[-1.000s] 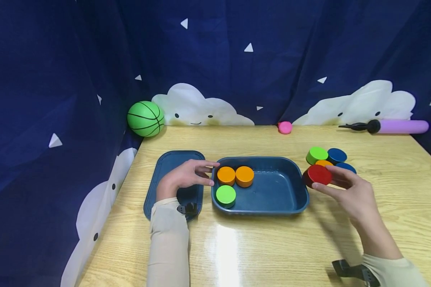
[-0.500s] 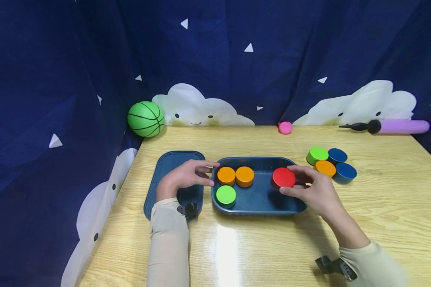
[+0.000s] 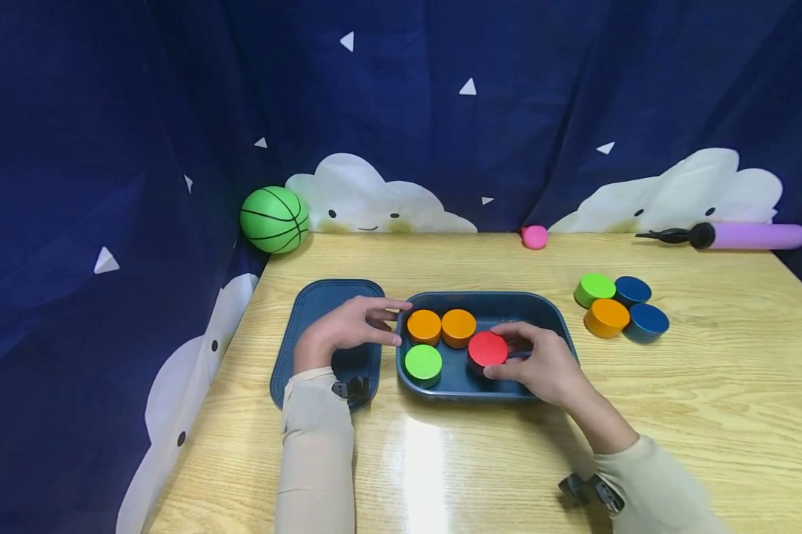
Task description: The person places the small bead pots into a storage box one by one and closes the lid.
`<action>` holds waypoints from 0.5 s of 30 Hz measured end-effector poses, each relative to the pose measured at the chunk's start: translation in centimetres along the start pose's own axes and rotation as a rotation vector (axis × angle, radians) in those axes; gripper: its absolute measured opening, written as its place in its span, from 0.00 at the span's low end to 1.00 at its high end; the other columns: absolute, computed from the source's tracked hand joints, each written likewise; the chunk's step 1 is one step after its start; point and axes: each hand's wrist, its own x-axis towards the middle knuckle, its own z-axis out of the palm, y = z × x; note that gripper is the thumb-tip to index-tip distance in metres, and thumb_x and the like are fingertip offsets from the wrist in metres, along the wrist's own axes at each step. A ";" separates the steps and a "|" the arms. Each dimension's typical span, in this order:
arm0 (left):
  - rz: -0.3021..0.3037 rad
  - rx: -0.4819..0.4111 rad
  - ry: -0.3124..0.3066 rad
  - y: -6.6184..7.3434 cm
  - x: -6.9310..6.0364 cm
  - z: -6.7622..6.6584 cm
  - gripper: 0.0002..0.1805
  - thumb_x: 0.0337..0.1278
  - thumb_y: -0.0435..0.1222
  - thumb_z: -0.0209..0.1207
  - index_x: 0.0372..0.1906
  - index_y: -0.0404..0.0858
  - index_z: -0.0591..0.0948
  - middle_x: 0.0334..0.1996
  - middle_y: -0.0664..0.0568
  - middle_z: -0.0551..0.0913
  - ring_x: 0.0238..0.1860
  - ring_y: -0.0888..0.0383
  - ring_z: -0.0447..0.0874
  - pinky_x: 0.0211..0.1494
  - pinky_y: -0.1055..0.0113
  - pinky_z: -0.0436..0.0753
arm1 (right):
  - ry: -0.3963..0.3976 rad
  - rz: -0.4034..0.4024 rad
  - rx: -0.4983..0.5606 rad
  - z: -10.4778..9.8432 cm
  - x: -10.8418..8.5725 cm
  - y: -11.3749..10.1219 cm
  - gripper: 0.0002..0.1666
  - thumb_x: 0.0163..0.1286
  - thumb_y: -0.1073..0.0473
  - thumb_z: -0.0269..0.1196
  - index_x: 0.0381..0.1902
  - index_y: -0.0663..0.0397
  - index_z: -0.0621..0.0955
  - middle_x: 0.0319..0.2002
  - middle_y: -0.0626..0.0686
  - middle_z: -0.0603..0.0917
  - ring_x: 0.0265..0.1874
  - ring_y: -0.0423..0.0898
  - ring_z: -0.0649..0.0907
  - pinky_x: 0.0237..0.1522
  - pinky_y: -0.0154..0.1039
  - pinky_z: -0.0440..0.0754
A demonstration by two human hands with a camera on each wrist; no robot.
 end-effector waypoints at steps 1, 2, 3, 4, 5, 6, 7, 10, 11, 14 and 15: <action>0.000 -0.001 -0.001 0.0 0.0 0.0 0.34 0.60 0.40 0.70 0.72 0.52 0.73 0.67 0.44 0.78 0.64 0.46 0.80 0.73 0.45 0.71 | -0.010 -0.005 -0.007 0.2 0.1 -0.1 0.36 0.53 0.54 0.80 0.59 0.57 0.81 0.52 0.59 0.85 0.47 0.52 0.83 0.50 0.46 0.85; 0.000 0.000 0.000 0.0 0.0 0.0 0.34 0.60 0.40 0.70 0.72 0.52 0.74 0.67 0.45 0.78 0.64 0.46 0.80 0.73 0.45 0.71 | -0.019 -0.011 -0.015 0.3 0.2 -0.1 0.36 0.53 0.55 0.80 0.59 0.57 0.81 0.52 0.59 0.85 0.46 0.51 0.83 0.49 0.45 0.85; -0.001 -0.001 -0.001 0.0 0.0 0.0 0.34 0.60 0.40 0.70 0.72 0.52 0.74 0.67 0.45 0.78 0.64 0.46 0.80 0.73 0.45 0.71 | -0.029 -0.019 -0.021 0.5 0.3 -0.1 0.35 0.52 0.55 0.80 0.58 0.57 0.82 0.51 0.58 0.85 0.46 0.51 0.83 0.48 0.44 0.84; -0.001 -0.002 -0.001 0.0 0.0 0.0 0.34 0.60 0.40 0.70 0.72 0.52 0.74 0.67 0.44 0.78 0.64 0.46 0.80 0.73 0.45 0.71 | -0.039 -0.029 -0.027 0.7 0.4 -0.2 0.35 0.52 0.55 0.80 0.58 0.57 0.82 0.51 0.58 0.86 0.45 0.50 0.83 0.48 0.43 0.83; -0.001 -0.003 0.000 0.1 0.0 0.0 0.34 0.60 0.40 0.70 0.72 0.52 0.74 0.67 0.44 0.78 0.64 0.46 0.80 0.73 0.46 0.71 | -0.046 -0.038 -0.038 0.9 0.5 -0.2 0.35 0.52 0.55 0.80 0.58 0.57 0.82 0.50 0.57 0.86 0.45 0.50 0.83 0.47 0.42 0.82; -0.001 -0.005 0.001 0.1 0.0 0.0 0.34 0.60 0.39 0.70 0.72 0.52 0.74 0.67 0.44 0.78 0.64 0.46 0.80 0.73 0.46 0.72 | -0.055 -0.046 -0.045 1.0 0.6 -0.2 0.35 0.52 0.56 0.80 0.58 0.58 0.82 0.50 0.57 0.86 0.44 0.49 0.83 0.46 0.41 0.82; -0.001 -0.006 0.000 0.1 0.0 0.0 0.34 0.60 0.39 0.70 0.72 0.51 0.74 0.67 0.44 0.78 0.64 0.46 0.80 0.73 0.46 0.72 | -0.062 -0.052 -0.051 1.2 0.7 -0.2 0.35 0.52 0.56 0.80 0.57 0.58 0.82 0.49 0.56 0.86 0.44 0.49 0.83 0.46 0.40 0.82; 0.001 -0.009 0.000 0.1 0.0 0.0 0.34 0.60 0.39 0.69 0.72 0.51 0.74 0.67 0.44 0.78 0.64 0.46 0.80 0.73 0.46 0.72 | -0.080 -0.072 -0.078 1.6 1.0 -0.2 0.35 0.51 0.57 0.81 0.56 0.58 0.83 0.48 0.55 0.87 0.42 0.47 0.82 0.45 0.39 0.81; 0.001 -0.010 0.001 0.1 0.0 0.0 0.34 0.60 0.39 0.69 0.72 0.51 0.74 0.67 0.44 0.78 0.64 0.46 0.80 0.73 0.46 0.72 | -0.083 -0.077 -0.088 1.8 1.1 -0.2 0.35 0.50 0.57 0.81 0.56 0.58 0.83 0.47 0.55 0.87 0.42 0.47 0.82 0.45 0.39 0.81; 0.003 -0.008 0.001 0.2 -0.1 0.0 0.34 0.60 0.39 0.69 0.72 0.51 0.74 0.67 0.44 0.78 0.64 0.46 0.80 0.73 0.46 0.72 | -0.091 -0.089 -0.114 2.1 1.3 -0.4 0.35 0.49 0.57 0.82 0.55 0.58 0.84 0.46 0.54 0.88 0.41 0.46 0.83 0.44 0.39 0.81; 0.004 -0.008 0.001 0.2 -0.1 0.1 0.34 0.60 0.39 0.69 0.72 0.51 0.74 0.67 0.44 0.78 0.64 0.46 0.80 0.72 0.46 0.72 | -0.093 -0.087 -0.119 2.3 1.4 -0.4 0.35 0.49 0.57 0.82 0.55 0.57 0.84 0.46 0.54 0.88 0.42 0.46 0.83 0.44 0.40 0.81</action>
